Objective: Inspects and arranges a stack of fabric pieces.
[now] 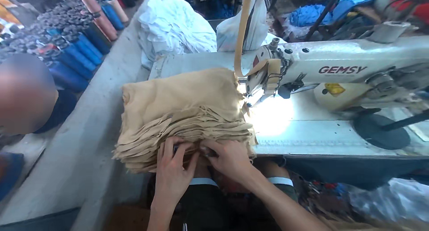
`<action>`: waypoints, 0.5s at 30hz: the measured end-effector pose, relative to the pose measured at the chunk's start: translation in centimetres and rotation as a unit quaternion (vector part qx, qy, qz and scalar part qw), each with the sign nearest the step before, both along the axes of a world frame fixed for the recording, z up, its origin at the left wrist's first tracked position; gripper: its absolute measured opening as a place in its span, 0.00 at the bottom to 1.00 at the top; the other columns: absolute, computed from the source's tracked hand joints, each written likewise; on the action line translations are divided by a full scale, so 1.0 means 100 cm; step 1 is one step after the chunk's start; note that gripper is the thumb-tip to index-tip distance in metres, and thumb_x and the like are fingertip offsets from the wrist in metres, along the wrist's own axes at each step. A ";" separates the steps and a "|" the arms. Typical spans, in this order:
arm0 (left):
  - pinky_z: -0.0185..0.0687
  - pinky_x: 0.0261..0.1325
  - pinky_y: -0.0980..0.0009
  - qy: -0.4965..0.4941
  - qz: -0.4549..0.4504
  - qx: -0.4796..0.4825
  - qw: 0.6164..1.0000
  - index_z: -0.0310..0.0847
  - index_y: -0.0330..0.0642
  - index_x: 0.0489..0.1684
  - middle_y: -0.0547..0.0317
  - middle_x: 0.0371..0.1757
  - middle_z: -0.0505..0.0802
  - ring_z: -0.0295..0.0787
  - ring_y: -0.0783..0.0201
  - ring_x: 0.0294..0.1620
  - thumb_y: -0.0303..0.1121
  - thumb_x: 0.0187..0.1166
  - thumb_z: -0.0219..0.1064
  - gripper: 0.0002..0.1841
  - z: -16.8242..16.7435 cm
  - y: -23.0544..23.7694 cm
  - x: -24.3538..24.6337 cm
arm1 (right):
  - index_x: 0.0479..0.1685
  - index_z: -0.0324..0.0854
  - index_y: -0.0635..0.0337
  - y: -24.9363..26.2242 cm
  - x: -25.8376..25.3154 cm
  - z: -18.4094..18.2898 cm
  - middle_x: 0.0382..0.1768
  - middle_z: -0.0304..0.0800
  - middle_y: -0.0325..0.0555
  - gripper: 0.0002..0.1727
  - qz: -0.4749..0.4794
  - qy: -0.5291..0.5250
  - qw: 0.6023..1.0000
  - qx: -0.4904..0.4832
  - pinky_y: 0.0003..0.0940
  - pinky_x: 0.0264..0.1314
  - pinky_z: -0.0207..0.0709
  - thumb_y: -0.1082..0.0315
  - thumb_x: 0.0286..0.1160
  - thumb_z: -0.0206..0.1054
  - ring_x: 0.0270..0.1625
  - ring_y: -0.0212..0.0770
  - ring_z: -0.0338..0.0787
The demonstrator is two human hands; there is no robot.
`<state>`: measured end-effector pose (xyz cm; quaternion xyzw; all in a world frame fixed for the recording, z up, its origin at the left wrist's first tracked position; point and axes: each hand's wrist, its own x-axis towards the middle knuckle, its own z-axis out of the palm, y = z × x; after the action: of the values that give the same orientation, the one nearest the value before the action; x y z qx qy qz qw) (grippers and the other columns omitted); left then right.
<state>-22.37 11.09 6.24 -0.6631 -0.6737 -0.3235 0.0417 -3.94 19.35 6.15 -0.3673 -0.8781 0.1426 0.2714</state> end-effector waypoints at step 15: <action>0.78 0.64 0.56 0.004 0.014 0.018 1.000 0.93 0.52 0.48 0.54 0.58 0.89 0.83 0.54 0.61 0.48 0.73 0.74 0.14 0.000 0.005 0.005 | 0.53 0.90 0.50 0.018 -0.004 0.008 0.32 0.94 0.45 0.14 0.067 0.012 0.992 -0.104 0.55 0.35 0.85 0.63 0.70 0.70 0.36 0.49 0.95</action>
<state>-21.84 11.60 6.26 -0.6538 -0.6771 -0.3321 0.0612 -4.39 21.11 6.92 -0.3322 -0.8778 0.2557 0.2318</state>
